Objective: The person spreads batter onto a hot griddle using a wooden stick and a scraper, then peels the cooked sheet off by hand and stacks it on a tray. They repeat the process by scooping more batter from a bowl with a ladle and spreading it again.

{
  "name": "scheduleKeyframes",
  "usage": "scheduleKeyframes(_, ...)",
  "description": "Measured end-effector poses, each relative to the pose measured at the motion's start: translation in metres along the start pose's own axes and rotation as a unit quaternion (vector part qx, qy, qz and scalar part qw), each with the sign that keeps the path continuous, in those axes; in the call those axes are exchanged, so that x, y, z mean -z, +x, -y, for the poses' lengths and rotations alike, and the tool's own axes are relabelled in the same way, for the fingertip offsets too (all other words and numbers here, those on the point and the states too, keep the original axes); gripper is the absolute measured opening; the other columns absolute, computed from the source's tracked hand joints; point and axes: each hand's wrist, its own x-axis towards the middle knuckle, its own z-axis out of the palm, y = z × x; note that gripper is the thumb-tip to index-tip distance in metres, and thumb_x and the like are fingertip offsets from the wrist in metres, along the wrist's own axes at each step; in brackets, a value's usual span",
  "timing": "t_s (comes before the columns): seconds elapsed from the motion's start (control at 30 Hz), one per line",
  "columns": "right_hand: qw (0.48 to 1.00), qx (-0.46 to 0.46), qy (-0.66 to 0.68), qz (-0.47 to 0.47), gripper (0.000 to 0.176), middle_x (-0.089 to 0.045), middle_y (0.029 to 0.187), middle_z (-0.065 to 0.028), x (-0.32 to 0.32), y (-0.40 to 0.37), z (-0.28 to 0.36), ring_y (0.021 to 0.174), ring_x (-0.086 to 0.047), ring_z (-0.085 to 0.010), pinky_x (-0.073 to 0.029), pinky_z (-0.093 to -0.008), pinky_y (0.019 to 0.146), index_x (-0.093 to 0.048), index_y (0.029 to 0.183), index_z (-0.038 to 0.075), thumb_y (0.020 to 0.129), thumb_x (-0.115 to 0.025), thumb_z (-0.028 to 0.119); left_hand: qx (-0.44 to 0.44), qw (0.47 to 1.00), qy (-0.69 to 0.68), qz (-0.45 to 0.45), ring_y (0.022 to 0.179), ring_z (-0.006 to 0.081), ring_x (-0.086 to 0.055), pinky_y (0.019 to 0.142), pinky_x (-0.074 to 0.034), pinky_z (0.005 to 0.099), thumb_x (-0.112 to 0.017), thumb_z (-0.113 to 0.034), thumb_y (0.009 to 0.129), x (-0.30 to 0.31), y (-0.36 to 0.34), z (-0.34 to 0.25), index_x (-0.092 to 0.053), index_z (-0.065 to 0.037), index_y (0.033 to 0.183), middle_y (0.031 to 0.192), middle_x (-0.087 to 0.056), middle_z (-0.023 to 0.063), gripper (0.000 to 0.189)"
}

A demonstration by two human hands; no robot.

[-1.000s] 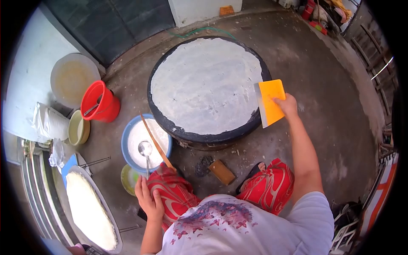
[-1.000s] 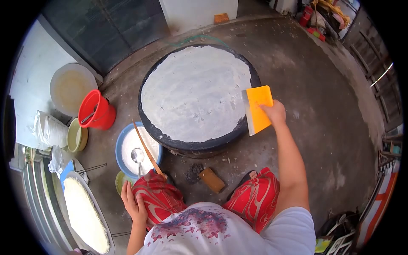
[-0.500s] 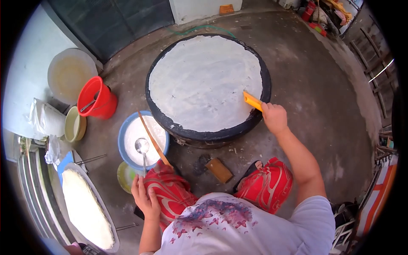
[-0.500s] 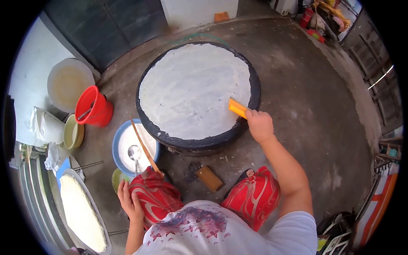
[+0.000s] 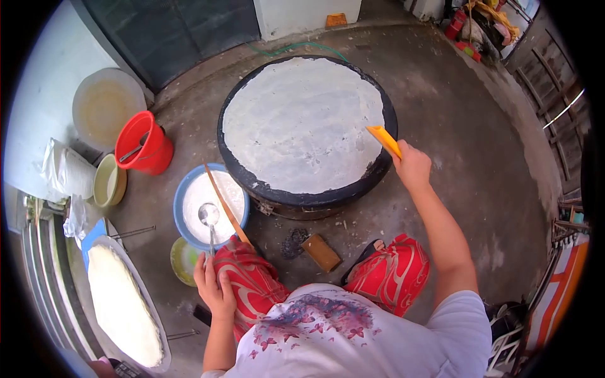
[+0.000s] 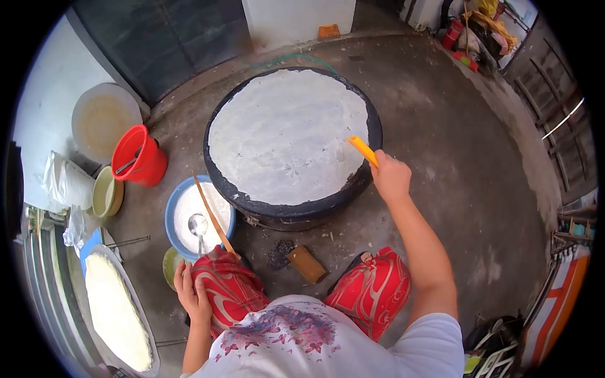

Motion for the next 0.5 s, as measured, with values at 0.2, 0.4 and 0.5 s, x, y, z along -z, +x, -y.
scheduleKeyframes(0.2,0.989,0.120,-0.092,0.006,0.007,-0.055,0.067,-0.0066,-0.038,-0.007,0.015,0.060,-0.057,-0.0234,-0.044,-0.0348,0.054,-0.051,0.079,0.008,0.072,-0.051,0.009,0.004,1.000,0.007,-0.002,0.109,0.0342,-0.045,0.092,-0.036,0.0383,-0.050,-0.015,0.084,0.003,0.000,-0.002,-0.051,0.001,0.114,0.123,-0.044,0.0192,0.034)
scheduleKeyframes(0.4,0.984,0.159,-0.058,0.052,0.010,-0.055,0.068,-0.0059,-0.006,-0.036,0.025,0.062,-0.057,-0.0237,-0.044,-0.0350,0.056,-0.049,0.078,0.009,0.070,-0.055,0.011,0.021,1.000,-0.002,-0.003,0.108,0.0338,-0.046,0.092,-0.036,0.0379,-0.050,-0.015,0.084,0.003,-0.001,0.001,-0.052,0.001,0.113,0.123,-0.044,0.0186,0.033)
scheduleKeyframes(0.5,0.994,0.083,-0.039,0.056,0.013,-0.055,0.067,-0.0058,0.009,-0.027,0.016,0.061,-0.057,-0.0245,-0.044,-0.0350,0.055,-0.048,0.077,0.009,0.071,-0.059,0.014,0.017,1.000,-0.005,-0.004,0.108,0.0338,-0.046,0.091,-0.036,0.0380,-0.049,-0.015,0.084,0.002,0.000,0.004,-0.052,0.001,0.113,0.123,-0.044,0.0186,0.033)
